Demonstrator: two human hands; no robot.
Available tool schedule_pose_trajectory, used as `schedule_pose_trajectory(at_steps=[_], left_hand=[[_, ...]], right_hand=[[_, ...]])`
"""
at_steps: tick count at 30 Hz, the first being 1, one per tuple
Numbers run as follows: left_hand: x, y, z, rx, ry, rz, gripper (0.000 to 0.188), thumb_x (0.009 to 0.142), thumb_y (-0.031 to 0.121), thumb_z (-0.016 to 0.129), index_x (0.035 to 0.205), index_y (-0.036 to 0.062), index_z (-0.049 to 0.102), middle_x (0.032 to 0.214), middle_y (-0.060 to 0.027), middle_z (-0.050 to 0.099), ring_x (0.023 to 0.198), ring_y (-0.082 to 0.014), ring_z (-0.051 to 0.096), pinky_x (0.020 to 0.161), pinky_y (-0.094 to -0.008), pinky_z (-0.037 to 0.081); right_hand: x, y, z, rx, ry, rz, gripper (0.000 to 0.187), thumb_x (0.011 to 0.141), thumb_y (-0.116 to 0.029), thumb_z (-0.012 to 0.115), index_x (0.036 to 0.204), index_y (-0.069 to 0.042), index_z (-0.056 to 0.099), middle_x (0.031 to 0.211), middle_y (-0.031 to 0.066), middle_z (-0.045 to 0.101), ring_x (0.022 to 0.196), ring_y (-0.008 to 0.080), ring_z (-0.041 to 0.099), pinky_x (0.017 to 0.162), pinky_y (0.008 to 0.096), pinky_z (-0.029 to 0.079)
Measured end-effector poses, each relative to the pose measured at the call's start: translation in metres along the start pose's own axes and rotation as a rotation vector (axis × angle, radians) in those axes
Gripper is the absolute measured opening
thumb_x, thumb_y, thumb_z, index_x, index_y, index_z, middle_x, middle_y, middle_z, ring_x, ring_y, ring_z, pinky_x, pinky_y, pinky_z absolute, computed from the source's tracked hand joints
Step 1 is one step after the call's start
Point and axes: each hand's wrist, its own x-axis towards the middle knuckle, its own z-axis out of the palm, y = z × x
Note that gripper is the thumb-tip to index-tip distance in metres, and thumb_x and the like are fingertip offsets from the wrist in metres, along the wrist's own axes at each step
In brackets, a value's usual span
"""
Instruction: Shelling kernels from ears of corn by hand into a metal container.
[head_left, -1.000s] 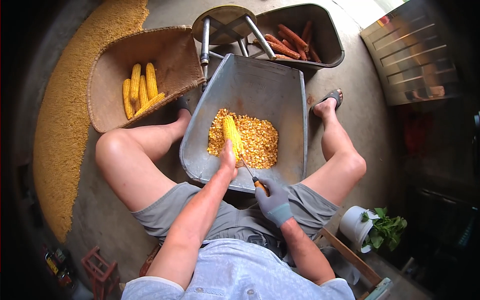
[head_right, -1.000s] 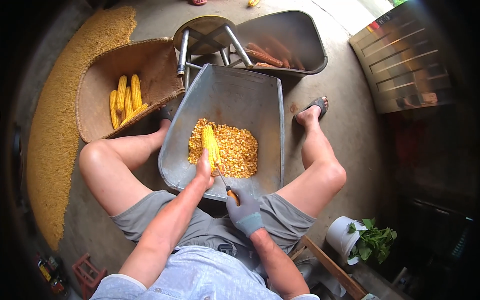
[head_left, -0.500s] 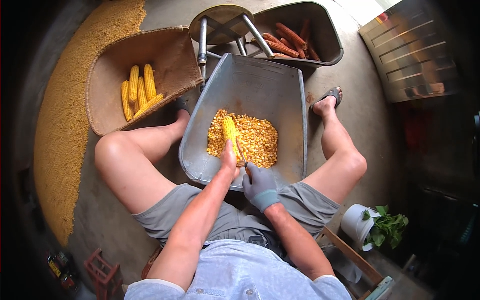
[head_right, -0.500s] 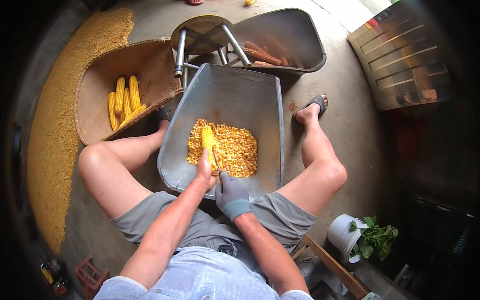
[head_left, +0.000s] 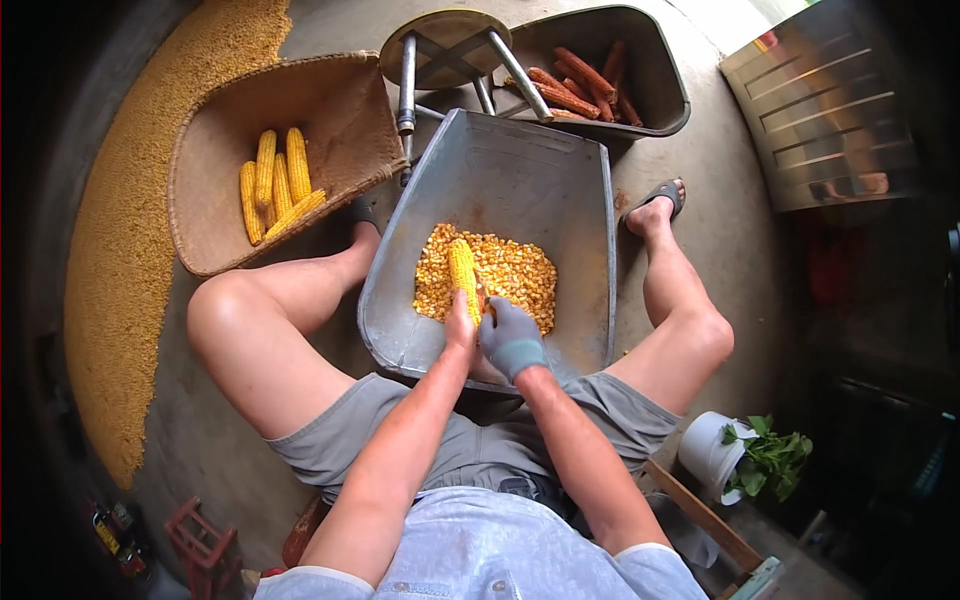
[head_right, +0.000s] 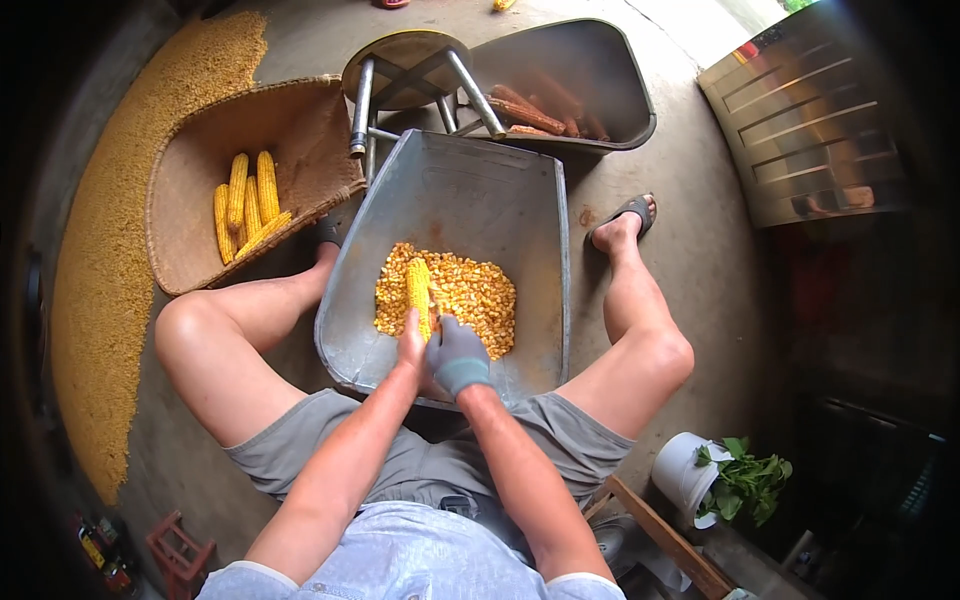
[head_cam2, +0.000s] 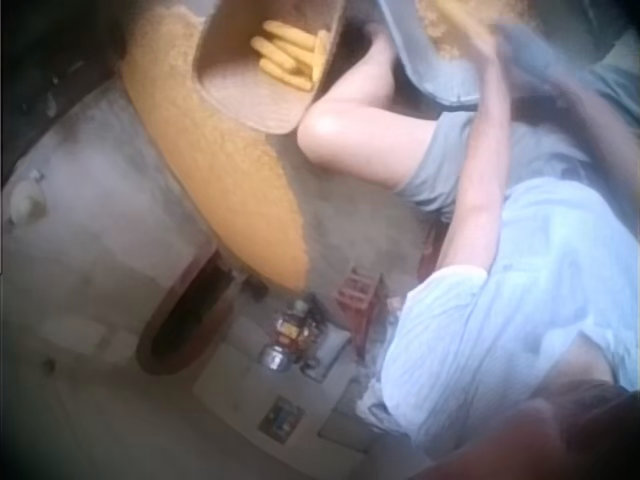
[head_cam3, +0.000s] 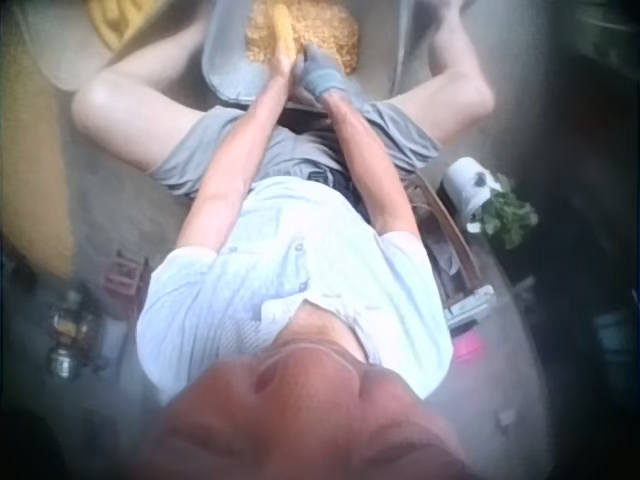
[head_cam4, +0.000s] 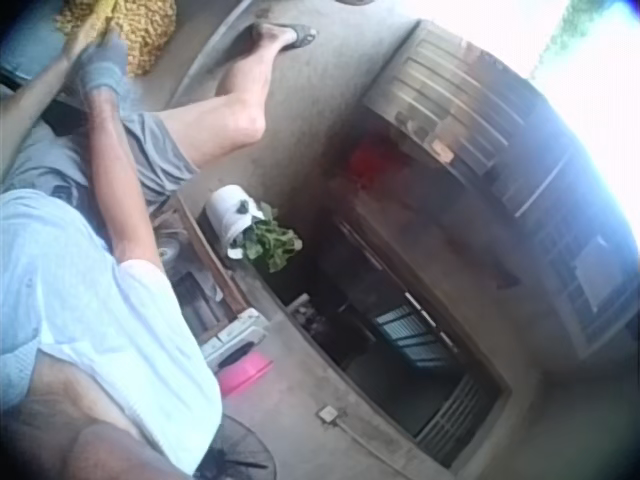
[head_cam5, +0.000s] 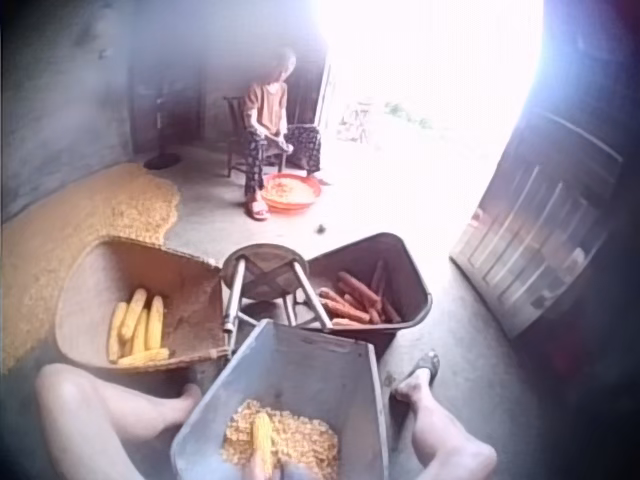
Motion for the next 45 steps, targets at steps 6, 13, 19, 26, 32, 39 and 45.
schedule_pose_trajectory(at_steps=[6,13,19,26,32,39,45], left_hand=[[-0.011,0.015,0.023,0.001,-0.124,-0.124,0.059,0.095,0.052,0.027,0.136,0.0122,0.042,0.127,-0.0097,0.053,0.112,-0.0259,0.054,0.09,-0.044,0.047],[0.003,0.011,-0.009,-0.332,-0.181,-0.225,0.052,0.094,0.047,0.033,0.122,0.0068,0.05,0.102,-0.0165,0.061,0.087,-0.0315,0.06,0.076,-0.0434,0.05],[0.01,0.001,-0.006,-0.251,-0.078,-0.131,0.052,0.093,0.048,0.032,0.119,0.0075,0.052,0.097,-0.0165,0.061,0.085,-0.0305,0.059,0.076,-0.0446,0.05],[0.009,-0.001,-0.004,-0.182,0.007,-0.097,0.056,0.096,0.052,0.029,0.121,0.0072,0.051,0.099,-0.0123,0.061,0.089,-0.0265,0.06,0.081,-0.0424,0.049],[0.004,0.009,-0.002,-0.02,0.113,-0.147,0.063,0.093,0.058,0.031,0.132,0.0092,0.045,0.122,-0.0109,0.055,0.109,-0.0271,0.055,0.094,-0.0421,0.045],[0.003,0.001,0.006,-0.097,-0.046,-0.079,0.062,0.094,0.054,0.026,0.136,0.0117,0.042,0.132,-0.0112,0.049,0.121,-0.0284,0.048,0.102,-0.042,0.038],[0.002,0.008,0.0,-0.229,0.005,-0.057,0.058,0.097,0.049,0.028,0.134,0.0062,0.043,0.128,-0.0128,0.052,0.116,-0.0283,0.052,0.099,-0.0424,0.041]], right_hand=[[0.068,-0.005,-0.029,-0.128,-0.179,0.043,0.029,0.083,-0.027,0.052,0.099,-0.006,0.064,0.09,0.0211,0.066,0.087,0.0375,0.063,0.079,0.043,0.05],[-0.012,0.0,-0.062,0.092,-0.046,-0.1,0.024,0.083,-0.017,0.059,0.103,-0.003,0.061,0.089,0.0218,0.064,0.084,0.0376,0.063,0.075,0.041,0.051],[-0.036,0.002,-0.048,0.037,-0.017,-0.113,0.027,0.081,-0.015,0.06,0.105,-0.003,0.06,0.091,0.0202,0.064,0.085,0.0363,0.062,0.075,0.0417,0.05],[-0.028,0.002,-0.033,0.022,-0.027,-0.118,0.028,0.081,-0.019,0.059,0.106,-0.006,0.061,0.093,0.0178,0.064,0.085,0.0345,0.062,0.074,0.0419,0.051],[-0.004,-0.011,-0.008,0.024,-0.044,-0.047,0.03,0.082,-0.024,0.054,0.107,-0.007,0.058,0.092,0.0208,0.063,0.084,0.038,0.062,0.075,0.047,0.05],[0.071,-0.016,-0.01,-0.065,-0.139,0.043,0.028,0.084,-0.026,0.05,0.097,-0.004,0.06,0.088,0.0231,0.065,0.084,0.04,0.063,0.076,0.0477,0.05],[0.03,-0.01,-0.028,0.031,-0.134,0.02,0.027,0.083,-0.024,0.055,0.1,-0.005,0.062,0.089,0.0206,0.065,0.085,0.0365,0.064,0.077,0.0421,0.051]])
